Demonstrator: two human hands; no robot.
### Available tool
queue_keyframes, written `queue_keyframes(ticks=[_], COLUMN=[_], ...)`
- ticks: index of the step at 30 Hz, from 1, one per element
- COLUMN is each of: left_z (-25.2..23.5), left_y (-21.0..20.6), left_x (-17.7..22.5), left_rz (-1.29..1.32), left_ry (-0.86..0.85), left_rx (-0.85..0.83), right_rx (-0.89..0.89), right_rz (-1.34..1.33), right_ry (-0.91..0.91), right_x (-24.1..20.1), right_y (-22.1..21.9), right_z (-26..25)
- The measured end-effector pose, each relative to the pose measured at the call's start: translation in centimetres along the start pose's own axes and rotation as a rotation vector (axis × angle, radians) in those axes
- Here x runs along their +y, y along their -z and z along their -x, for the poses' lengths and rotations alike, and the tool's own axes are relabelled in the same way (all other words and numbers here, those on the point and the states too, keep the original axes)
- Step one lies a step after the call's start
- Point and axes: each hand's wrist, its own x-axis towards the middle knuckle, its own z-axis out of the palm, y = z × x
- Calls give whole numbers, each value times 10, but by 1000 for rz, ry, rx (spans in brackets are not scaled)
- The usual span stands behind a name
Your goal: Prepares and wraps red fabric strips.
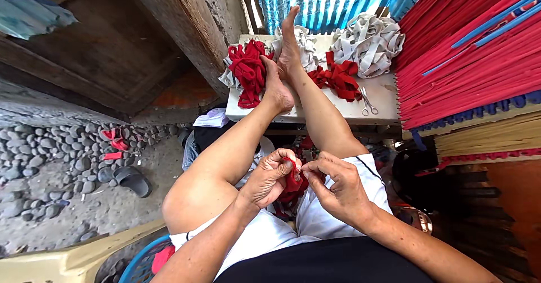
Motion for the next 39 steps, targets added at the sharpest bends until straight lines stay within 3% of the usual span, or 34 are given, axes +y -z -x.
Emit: queue_keyframes(ticks=[17, 39], left_z=[0, -1], left_y=[0, -8], left_x=[2, -1], left_rz=[-56, -170], left_ry=[30, 4], left_rx=[4, 165], right_rx=[-22, -14], right_rz=[-6, -183], right_ry=[-33, -220], right_x=[4, 16], right_y=[1, -6], right_z=[1, 1])
